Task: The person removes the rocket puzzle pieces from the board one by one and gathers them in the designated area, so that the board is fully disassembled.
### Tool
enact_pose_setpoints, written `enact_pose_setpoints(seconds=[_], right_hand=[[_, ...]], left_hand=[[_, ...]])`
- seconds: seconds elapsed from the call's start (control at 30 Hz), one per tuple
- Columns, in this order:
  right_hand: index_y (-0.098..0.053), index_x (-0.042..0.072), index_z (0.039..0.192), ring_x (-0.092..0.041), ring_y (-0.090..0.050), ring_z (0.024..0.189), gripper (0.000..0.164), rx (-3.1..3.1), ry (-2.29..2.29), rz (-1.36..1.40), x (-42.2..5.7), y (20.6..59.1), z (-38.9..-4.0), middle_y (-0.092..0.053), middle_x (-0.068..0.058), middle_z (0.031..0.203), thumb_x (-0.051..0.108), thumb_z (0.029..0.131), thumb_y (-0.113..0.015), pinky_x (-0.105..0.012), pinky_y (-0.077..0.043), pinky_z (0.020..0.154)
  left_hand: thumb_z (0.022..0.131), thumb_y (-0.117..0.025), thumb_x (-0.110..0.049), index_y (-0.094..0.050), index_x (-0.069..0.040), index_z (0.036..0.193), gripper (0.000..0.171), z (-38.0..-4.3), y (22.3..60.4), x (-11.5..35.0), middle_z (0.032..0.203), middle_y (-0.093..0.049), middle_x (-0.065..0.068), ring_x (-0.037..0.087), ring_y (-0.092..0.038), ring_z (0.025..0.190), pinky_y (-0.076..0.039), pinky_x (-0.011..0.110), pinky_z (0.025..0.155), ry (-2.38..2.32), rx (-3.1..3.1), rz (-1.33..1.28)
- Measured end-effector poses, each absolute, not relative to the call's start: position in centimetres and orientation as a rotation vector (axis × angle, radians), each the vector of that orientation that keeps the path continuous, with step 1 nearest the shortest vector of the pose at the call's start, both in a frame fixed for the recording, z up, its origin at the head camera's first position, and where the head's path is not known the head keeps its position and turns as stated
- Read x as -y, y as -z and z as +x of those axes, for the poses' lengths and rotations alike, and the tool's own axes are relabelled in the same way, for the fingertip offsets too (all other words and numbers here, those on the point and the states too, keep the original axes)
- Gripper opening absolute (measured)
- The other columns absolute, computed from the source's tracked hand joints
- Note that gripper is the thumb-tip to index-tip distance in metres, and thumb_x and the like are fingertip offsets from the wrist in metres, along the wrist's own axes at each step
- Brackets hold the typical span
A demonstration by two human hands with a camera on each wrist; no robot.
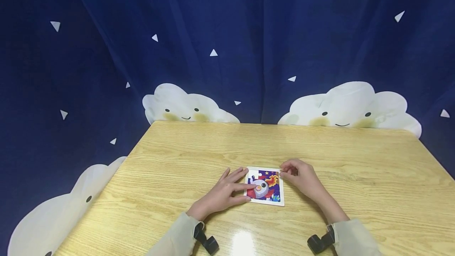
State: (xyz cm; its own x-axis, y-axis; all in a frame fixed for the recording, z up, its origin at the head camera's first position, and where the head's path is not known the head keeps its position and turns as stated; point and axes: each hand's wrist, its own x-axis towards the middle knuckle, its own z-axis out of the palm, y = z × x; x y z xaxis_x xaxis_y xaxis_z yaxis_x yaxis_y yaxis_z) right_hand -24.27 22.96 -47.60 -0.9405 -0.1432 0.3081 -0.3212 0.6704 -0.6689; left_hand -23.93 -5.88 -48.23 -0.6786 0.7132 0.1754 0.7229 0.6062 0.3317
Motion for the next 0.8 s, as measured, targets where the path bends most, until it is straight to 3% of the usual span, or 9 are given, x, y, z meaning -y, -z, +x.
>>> enact_pose_setpoints(seconds=[0.8], right_hand=[[-0.071,0.008,0.095,-0.001,-0.050,0.070,0.013,2.762,-1.154,0.476,-19.3,47.2,-25.5,-0.062,0.001,0.081,0.011,0.084,-0.076,-0.017,-0.045,0.060]], left_hand=[[0.095,-0.056,-0.049,-0.057,-0.040,0.135,0.041,-24.0,48.1,5.9,0.159,-0.035,0.007,0.025,-0.029,0.150,-0.020,0.059,0.121,0.564,2.807,-1.246]])
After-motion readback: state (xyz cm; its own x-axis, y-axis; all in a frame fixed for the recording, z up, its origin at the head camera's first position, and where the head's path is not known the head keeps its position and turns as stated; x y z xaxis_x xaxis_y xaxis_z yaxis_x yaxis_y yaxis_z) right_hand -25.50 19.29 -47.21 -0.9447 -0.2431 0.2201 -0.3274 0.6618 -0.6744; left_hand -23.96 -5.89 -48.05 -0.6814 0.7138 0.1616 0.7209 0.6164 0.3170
